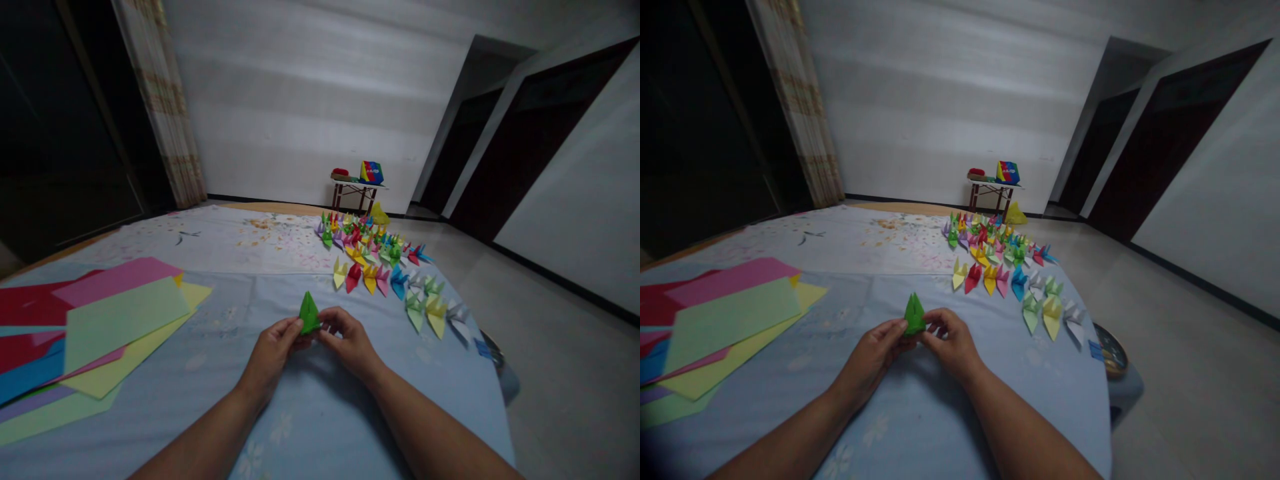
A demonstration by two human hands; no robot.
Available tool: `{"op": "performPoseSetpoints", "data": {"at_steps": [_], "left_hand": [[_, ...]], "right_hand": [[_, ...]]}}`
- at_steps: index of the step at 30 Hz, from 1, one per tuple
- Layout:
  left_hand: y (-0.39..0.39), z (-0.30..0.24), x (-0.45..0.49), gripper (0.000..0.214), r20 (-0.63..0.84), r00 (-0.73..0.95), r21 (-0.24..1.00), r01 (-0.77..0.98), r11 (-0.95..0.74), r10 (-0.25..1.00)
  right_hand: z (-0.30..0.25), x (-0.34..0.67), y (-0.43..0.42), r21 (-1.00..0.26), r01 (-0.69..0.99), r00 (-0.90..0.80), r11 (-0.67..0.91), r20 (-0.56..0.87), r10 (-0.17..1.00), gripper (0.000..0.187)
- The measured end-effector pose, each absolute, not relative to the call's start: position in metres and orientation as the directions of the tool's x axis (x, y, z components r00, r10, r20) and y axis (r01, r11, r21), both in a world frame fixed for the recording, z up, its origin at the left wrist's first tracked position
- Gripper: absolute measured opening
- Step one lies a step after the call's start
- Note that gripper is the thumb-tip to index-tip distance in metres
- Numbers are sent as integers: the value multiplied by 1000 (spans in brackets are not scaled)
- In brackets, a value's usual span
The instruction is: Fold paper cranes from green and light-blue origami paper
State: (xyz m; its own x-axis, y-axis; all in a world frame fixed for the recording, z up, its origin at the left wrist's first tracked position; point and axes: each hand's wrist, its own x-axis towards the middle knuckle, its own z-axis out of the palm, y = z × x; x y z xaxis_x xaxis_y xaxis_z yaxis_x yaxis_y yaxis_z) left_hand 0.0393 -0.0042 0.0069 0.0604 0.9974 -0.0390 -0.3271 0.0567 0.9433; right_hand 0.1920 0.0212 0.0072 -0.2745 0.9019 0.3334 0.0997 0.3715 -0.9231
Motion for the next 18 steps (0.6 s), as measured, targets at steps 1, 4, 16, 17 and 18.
{"op": "performPoseSetpoints", "data": {"at_steps": [1,4,16,17,18], "left_hand": [[-4,7,40,29,-36,71,944,-325,57,997],[-6,6,40,30,-15,114,941,-334,52,993],[-10,11,41,26,-78,123,900,-418,123,989],[-10,12,41,26,-86,127,896,-423,133,988],[-11,12,41,26,-93,130,892,-429,140,987]], "right_hand": [[7,192,22,-924,105,-263,367,330,907,19],[4,192,23,-938,112,-244,328,294,924,14],[2,188,23,-965,58,-196,256,240,951,18],[2,188,23,-972,24,-197,232,223,955,20],[2,188,24,-978,-8,-196,206,204,959,22]]}}
